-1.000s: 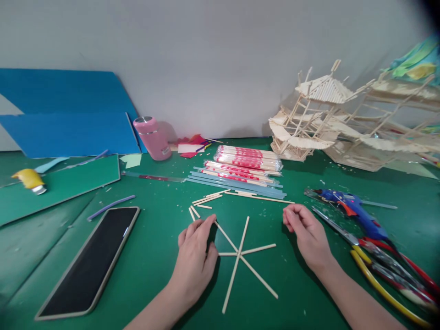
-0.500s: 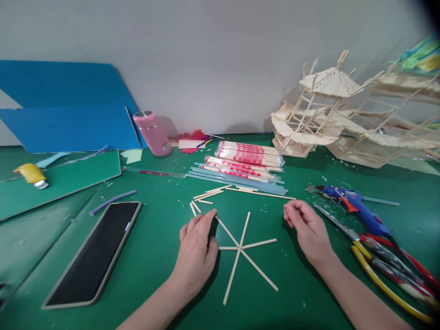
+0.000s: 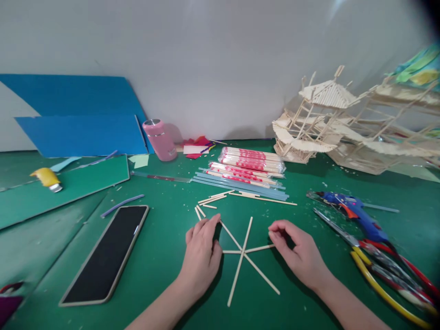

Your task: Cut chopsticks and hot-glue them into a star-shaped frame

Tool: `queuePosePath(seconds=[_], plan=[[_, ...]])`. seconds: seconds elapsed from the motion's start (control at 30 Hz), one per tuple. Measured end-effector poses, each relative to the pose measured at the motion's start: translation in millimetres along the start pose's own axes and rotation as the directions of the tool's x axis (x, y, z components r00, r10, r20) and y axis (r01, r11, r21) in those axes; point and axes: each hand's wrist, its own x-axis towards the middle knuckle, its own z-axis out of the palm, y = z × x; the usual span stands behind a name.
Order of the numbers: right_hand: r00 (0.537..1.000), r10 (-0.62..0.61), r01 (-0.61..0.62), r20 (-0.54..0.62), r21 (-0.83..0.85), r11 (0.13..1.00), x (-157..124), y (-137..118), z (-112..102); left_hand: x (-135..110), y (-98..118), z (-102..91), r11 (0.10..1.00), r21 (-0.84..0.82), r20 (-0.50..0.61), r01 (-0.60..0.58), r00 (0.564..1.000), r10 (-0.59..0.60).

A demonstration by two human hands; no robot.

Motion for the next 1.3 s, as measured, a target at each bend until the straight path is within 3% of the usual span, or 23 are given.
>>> queuePosePath(seconds=[0.2, 0.53, 0.77, 0.9, 1.07, 1.17, 1.3], plan=[[0.996, -0.028, 0.030, 0.079, -0.017, 0.999, -1.0, -5.9, 6.9, -0.9, 0.7, -1.1, 0.998, -0.062, -0.033, 0.030, 0.999, -0.032], [1.000, 0.024, -0.024, -0.008, -0.029, 0.999, 1.7, -1.3, 2.5, -3.7, -2.8, -14.5, 0.929, -0.347, -0.231, 0.127, 0.949, -0.216], [0.999, 0.038, -0.038, -0.008, -0.014, 0.999, 2.1, -0.1, 1.3, -0.1, -6.4, -22.0, 0.916, -0.369, -0.324, 0.160, 0.901, -0.288], [0.999, 0.043, -0.043, -0.020, -0.010, 0.999, 2.0, 0.5, 0.4, 1.5, -11.0, -24.5, 0.935, -0.327, -0.357, 0.139, 0.898, -0.259], [0.996, 0.059, -0.060, -0.067, -0.017, 0.998, 2.5, 4.4, 0.0, 3.4, -11.8, -26.2, 0.968, -0.245, -0.283, 0.053, 0.951, -0.123], [0.994, 0.078, -0.079, -0.082, -0.010, 0.997, 2.9, 6.4, -0.3, 3.8, -7.1, -26.0, 0.988, -0.144, -0.153, -0.052, 0.988, 0.029], [0.995, 0.075, -0.073, -0.062, 0.023, 0.997, 2.9, 5.0, -0.4, 3.2, 5.2, -26.4, 0.982, -0.026, 0.053, -0.187, 0.981, 0.188]])
